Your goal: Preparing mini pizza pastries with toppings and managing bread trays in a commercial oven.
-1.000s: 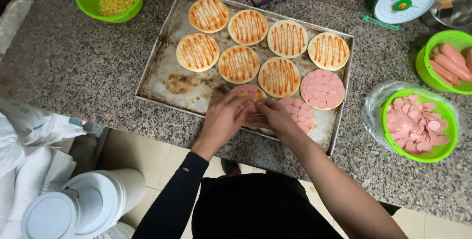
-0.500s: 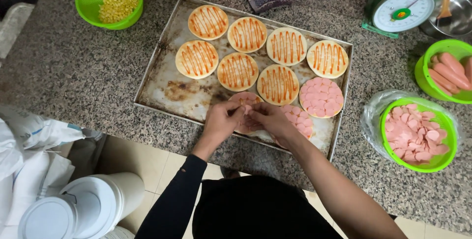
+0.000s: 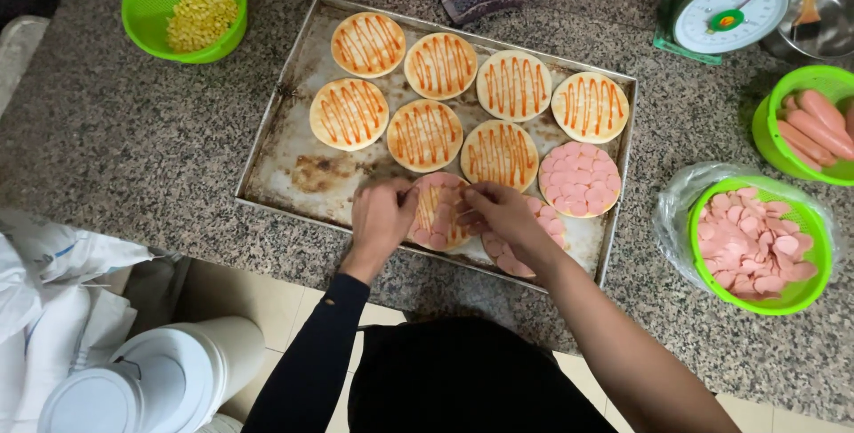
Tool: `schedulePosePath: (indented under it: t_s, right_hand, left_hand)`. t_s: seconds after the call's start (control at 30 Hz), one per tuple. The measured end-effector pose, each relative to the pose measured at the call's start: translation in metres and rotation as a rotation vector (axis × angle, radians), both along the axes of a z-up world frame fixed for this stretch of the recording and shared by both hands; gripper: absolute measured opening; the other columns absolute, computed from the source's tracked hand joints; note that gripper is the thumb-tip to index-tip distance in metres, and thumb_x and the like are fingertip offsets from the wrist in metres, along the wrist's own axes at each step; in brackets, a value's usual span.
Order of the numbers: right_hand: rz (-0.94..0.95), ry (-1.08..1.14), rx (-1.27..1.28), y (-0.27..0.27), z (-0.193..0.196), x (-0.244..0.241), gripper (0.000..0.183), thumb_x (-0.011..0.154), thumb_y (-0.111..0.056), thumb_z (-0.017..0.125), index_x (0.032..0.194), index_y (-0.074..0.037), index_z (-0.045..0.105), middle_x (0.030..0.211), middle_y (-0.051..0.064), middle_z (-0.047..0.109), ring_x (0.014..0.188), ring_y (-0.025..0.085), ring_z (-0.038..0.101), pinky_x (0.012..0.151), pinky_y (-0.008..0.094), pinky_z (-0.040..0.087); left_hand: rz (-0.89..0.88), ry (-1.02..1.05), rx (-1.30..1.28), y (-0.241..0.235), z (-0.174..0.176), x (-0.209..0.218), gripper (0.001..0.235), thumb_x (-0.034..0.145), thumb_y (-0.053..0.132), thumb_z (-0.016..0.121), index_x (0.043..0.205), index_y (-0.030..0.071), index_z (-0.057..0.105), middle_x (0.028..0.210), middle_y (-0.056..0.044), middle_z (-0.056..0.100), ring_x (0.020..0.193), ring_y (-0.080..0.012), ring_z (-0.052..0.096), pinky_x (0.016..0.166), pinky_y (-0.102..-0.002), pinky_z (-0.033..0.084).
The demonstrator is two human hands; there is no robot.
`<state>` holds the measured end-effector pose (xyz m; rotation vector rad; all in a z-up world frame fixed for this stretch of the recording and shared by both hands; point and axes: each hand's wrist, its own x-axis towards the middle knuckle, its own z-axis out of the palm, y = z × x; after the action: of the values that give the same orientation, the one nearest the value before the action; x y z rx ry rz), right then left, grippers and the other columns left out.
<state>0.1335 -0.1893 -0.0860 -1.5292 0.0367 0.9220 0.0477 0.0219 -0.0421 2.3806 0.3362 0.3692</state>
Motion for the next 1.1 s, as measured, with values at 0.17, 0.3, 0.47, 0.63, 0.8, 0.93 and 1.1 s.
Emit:
schedulePosePath:
  t_s: [0.17, 0.3, 0.47, 0.63, 0.8, 0.93, 1.1]
  right_hand:
    - [-0.01, 0.004, -0.036, -0.004, 0.008, 0.002, 0.03, 0.103, -0.028, 0.056, 0.118, -0.003, 0.065, 0.099, 0.007, 0.075, 0.086, 0.016, 0.073, 0.07, 0.029, 0.056]
    - [-0.034, 0.029, -0.025, -0.006, 0.015, 0.002, 0.03, 0.103, -0.029, 0.056, 0.116, -0.003, 0.066, 0.097, 0.007, 0.075, 0.084, 0.015, 0.072, 0.07, 0.029, 0.057]
    - [-0.056, 0.046, -0.033, -0.007, 0.011, 0.002, 0.029, 0.103, -0.029, 0.057, 0.116, -0.004, 0.067, 0.095, 0.006, 0.073, 0.081, 0.015, 0.071, 0.068, 0.029, 0.056]
    - [-0.038, 0.027, -0.038, -0.007, 0.007, 0.002, 0.029, 0.103, -0.03, 0.056, 0.115, -0.005, 0.066, 0.095, 0.005, 0.074, 0.081, 0.014, 0.072, 0.068, 0.029, 0.058]
    - [-0.038, 0.042, -0.02, -0.006, 0.013, 0.001, 0.03, 0.104, -0.03, 0.057, 0.115, -0.005, 0.066, 0.095, 0.005, 0.074, 0.082, 0.014, 0.071, 0.069, 0.029, 0.056]
    - [-0.09, 0.034, -0.035, -0.012, 0.015, 0.003, 0.031, 0.103, -0.031, 0.057, 0.117, -0.006, 0.067, 0.098, 0.004, 0.074, 0.082, 0.013, 0.07, 0.069, 0.028, 0.056]
    - [-0.232, -0.01, 0.04, -0.036, 0.026, 0.008, 0.029, 0.101, -0.026, 0.058, 0.116, -0.003, 0.067, 0.101, 0.009, 0.076, 0.084, 0.017, 0.072, 0.07, 0.032, 0.06]
  left_hand:
    - [-0.093, 0.148, -0.107, -0.01, -0.009, 0.012, 0.018, 0.09, 0.023, 0.072, 0.1, 0.01, 0.08, 0.086, -0.017, 0.076, 0.075, -0.0334, 0.071, 0.078, -0.047, 0.053]
    - [-0.107, 0.187, -0.031, -0.015, -0.026, 0.016, 0.011, 0.088, 0.018, 0.07, 0.092, 0.009, 0.076, 0.085, -0.01, 0.074, 0.073, -0.0273, 0.072, 0.074, -0.043, 0.053]
    - [-0.075, 0.018, 0.172, -0.019, -0.012, 0.015, 0.013, 0.081, 0.018, 0.077, 0.075, 0.007, 0.073, 0.078, -0.013, 0.071, 0.076, -0.032, 0.067, 0.081, -0.045, 0.046]
    - [-0.07, -0.056, 0.218, -0.02, -0.014, 0.014, 0.013, 0.08, 0.017, 0.077, 0.074, 0.007, 0.072, 0.077, -0.013, 0.07, 0.075, -0.0324, 0.066, 0.083, -0.044, 0.043]
    - [-0.062, -0.054, 0.206, -0.019, -0.014, 0.015, 0.014, 0.079, 0.017, 0.076, 0.071, 0.007, 0.071, 0.073, -0.012, 0.07, 0.072, -0.0309, 0.066, 0.08, -0.044, 0.043]
    - [-0.068, -0.065, 0.189, -0.018, -0.002, 0.014, 0.018, 0.081, 0.019, 0.076, 0.069, 0.008, 0.07, 0.073, -0.013, 0.07, 0.073, -0.0329, 0.066, 0.078, -0.045, 0.042]
    - [-0.11, -0.034, 0.116, -0.02, 0.022, 0.026, 0.023, 0.087, 0.024, 0.072, 0.073, 0.006, 0.069, 0.074, -0.012, 0.069, 0.072, -0.0356, 0.066, 0.079, -0.046, 0.041]
